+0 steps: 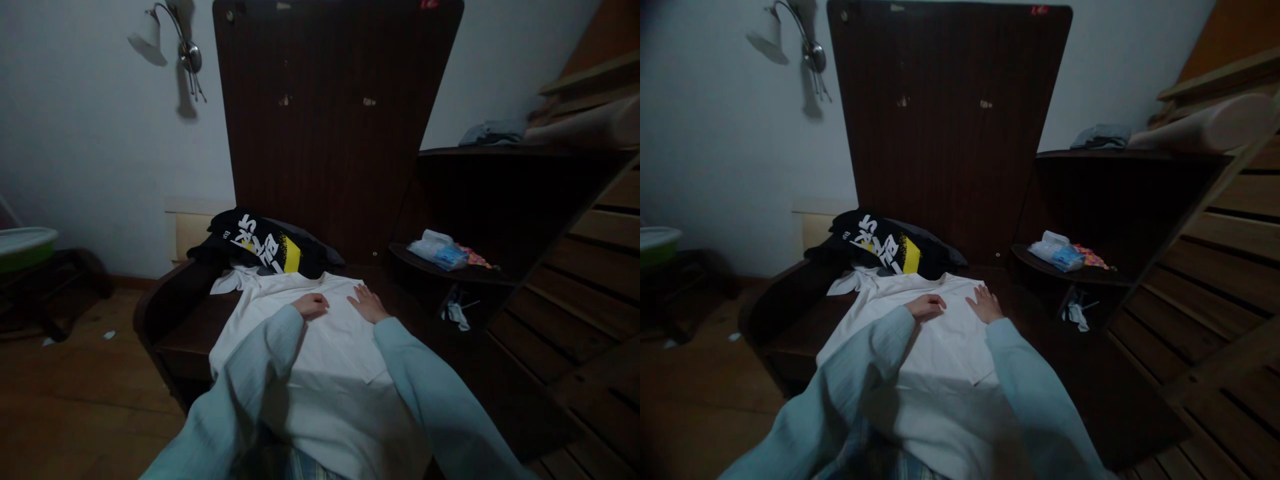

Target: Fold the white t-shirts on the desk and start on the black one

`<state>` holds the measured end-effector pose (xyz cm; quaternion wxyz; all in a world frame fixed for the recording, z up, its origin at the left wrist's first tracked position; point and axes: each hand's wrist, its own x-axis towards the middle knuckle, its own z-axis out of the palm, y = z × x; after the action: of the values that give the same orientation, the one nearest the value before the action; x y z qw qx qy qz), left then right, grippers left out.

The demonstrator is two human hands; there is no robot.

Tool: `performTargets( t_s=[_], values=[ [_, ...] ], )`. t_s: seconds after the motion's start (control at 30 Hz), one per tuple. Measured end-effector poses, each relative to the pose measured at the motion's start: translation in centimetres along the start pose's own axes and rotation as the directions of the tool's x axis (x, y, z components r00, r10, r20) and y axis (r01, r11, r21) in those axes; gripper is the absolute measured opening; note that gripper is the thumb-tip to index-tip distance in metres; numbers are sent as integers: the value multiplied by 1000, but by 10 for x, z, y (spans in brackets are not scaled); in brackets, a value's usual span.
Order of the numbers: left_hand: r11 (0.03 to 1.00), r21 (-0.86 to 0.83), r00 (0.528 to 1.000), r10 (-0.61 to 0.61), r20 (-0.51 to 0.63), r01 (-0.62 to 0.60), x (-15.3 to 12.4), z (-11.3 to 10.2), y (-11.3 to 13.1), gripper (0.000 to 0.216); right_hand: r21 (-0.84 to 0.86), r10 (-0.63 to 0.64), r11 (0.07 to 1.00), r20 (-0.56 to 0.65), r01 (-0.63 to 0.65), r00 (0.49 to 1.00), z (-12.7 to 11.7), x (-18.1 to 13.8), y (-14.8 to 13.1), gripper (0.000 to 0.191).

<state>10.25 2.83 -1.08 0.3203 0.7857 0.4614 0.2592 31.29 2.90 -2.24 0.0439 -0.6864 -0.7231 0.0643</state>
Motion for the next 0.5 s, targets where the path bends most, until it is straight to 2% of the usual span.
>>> performTargets(
  t_s=[0.1, 0.17, 0.23, 0.3, 0.4, 0.5],
  values=[
    [999, 11, 999, -35, 1, 35, -9, -41, -11, 10, -2, 4, 1000, 6, -4, 1000, 1, 1, 2, 63],
    [994, 74, 991, -73, -115, 82, -21, -78, -23, 11, -1, 5, 1000, 1, -5, 1000, 1, 1, 2, 63],
    [980, 145, 958, -94, -271, 138, -35, -113, -36, 16, -5, -1, 1000, -21, 1, 1000, 1, 1, 1, 62],
    [962, 189, 927, -121, -356, 198, -47, -140, -49, 28, -24, -22, 1000, -53, 20, 998, -2, 1, 1, 60],
    [890, 289, 907, -248, -339, 352, -56, -160, -63, 43, -55, -45, 998, -89, 40, 995, -9, 6, 0, 45],
    [854, 346, 913, -307, -269, 389, -54, -159, -68, 50, -56, -5, 998, -131, -3, 991, -19, 18, 0, 37]
  ],
)
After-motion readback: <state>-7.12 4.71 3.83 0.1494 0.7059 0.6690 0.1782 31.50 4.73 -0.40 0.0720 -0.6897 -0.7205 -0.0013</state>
